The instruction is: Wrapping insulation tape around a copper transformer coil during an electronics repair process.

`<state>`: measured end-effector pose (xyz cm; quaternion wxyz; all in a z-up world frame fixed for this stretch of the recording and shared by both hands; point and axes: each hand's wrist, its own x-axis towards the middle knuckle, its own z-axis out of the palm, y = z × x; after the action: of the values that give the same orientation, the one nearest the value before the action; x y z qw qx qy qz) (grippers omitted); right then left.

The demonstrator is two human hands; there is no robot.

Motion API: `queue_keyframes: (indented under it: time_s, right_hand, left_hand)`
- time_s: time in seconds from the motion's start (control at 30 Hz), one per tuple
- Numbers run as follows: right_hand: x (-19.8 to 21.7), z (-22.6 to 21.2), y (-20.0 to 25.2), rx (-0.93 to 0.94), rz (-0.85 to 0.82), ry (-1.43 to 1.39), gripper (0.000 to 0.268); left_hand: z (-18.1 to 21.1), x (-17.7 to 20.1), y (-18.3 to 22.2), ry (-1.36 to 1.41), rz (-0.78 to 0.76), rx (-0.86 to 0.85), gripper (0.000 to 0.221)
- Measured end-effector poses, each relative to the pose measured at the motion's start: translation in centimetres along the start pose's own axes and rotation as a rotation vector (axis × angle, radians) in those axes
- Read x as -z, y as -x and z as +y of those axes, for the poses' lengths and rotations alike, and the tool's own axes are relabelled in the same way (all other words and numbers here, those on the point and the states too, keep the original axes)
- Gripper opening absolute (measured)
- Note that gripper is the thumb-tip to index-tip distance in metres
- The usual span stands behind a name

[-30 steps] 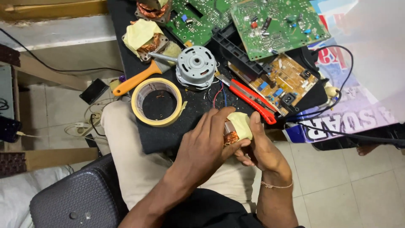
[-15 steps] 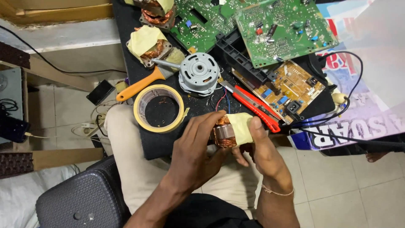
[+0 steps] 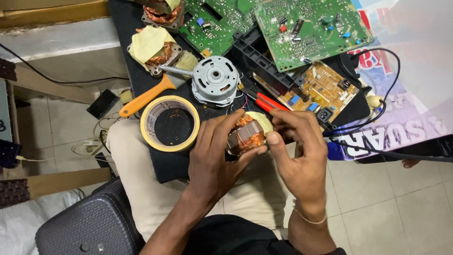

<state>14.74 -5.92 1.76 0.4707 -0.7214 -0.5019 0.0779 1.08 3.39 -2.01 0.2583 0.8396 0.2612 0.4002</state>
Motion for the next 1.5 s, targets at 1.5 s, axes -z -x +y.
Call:
queue_keyframes:
  time_s: [1.5]
  right_hand:
    - [-4.4, 2.3, 0.3, 0.127, 0.050, -0.325, 0.053]
  left_hand:
    - [1.9, 2.5, -1.4, 0.340, 0.156, -0.019, 0.009]
